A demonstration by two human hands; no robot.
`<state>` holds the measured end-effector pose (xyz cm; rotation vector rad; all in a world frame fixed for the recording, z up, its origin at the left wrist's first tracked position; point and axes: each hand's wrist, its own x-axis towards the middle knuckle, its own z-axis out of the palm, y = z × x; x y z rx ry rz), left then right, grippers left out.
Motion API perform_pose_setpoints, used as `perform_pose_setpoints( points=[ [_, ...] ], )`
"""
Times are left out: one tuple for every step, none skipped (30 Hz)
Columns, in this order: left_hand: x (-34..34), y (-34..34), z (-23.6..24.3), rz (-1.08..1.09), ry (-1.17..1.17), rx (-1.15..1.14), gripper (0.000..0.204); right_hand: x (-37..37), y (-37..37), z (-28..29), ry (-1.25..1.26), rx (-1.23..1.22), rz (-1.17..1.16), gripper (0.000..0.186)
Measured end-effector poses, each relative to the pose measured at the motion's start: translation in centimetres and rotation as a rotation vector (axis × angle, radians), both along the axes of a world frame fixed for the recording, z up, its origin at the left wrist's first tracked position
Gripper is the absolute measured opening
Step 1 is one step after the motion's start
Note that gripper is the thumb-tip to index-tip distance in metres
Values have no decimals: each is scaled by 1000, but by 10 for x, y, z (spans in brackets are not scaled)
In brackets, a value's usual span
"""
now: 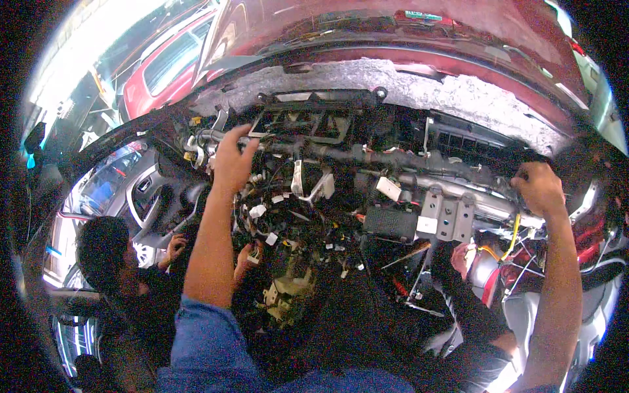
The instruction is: The person uses a socket wrench and their hands to manipulate and connect multiple wiring harnesses and secure metal components within a car's exposed dashboard assembly.
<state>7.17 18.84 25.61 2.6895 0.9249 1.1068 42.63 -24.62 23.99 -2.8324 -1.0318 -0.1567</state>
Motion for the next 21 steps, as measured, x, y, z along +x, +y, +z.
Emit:
perform_pose_setpoints(
  points=[
    [8, 13, 8, -81, 65, -7, 40, -2, 1, 1, -41, 16, 16, 25],
    [19, 22, 13, -83, 62, -7, 40, -2, 2, 3, -44, 17, 14, 25],
    [32, 28, 17, -146, 156, 11, 41, -1, 3, 4, -8, -6, -2, 26],
    [42, 34, 22, -207, 250, 29, 42, 0, 5, 5, 28, -30, -17, 26],
    [52, 41, 22, -266, 305, 60, 45, 0, 3, 2, -9, -4, -24, 26],
    [57, 48, 21, -268, 304, 61, 45, 1, 4, 3, -10, -4, -26, 26],
    [59, 53, 21, -227, 481, -27, 44, 1, 6, 6, 41, -23, -36, 26],
    [64, 54, 22, -190, 661, -118, 44, 3, 6, 6, 95, -47, -50, 27],
    [65, 55, 26, -164, 698, -126, 41, 2, 7, 7, 97, -49, -49, 27],
    [60, 56, 30, -160, 700, -130, 41, 0, 9, 8, 70, -51, -53, 27],
    [52, 61, 34, -193, 602, -128, 38, -2, 11, 8, 41, -51, -58, 27],
    [48, 60, 40, -234, 505, -127, 35, -2, 10, 6, 41, -54, -62, 27],
    [37, 56, 45, -240, 423, -191, 31, 1, 7, 3, 25, -36, -68, 28],
    [24, 51, 48, -240, 426, -191, 31, 4, 5, -1, 12, -16, -75, 29],
    [7, 49, 50, -287, 335, -200, 31, 6, 4, -3, 13, -17, -74, 29],
    [-9, 45, 51, -333, 244, -209, 30, 8, 4, -4, 6, -19, -76, 31],
    [-24, 34, 53, -330, 246, -208, 30, 8, 3, -6, 1, -18, -77, 32],
    [-37, 23, 52, -318, 250, -256, 33, 6, 2, -6, 0, -21, -82, 32],
    [-52, 12, 51, -295, 254, -300, 35, 3, 2, -7, -46, 39, -49, 26],
    [-64, 6, 43, -288, 256, -299, 35, 1, 4, -9, -89, 100, -15, 21],
    [-76, 2, 33, -297, 278, -233, 38, 1, 4, -9, -91, 105, -9, 21]
  ],
)
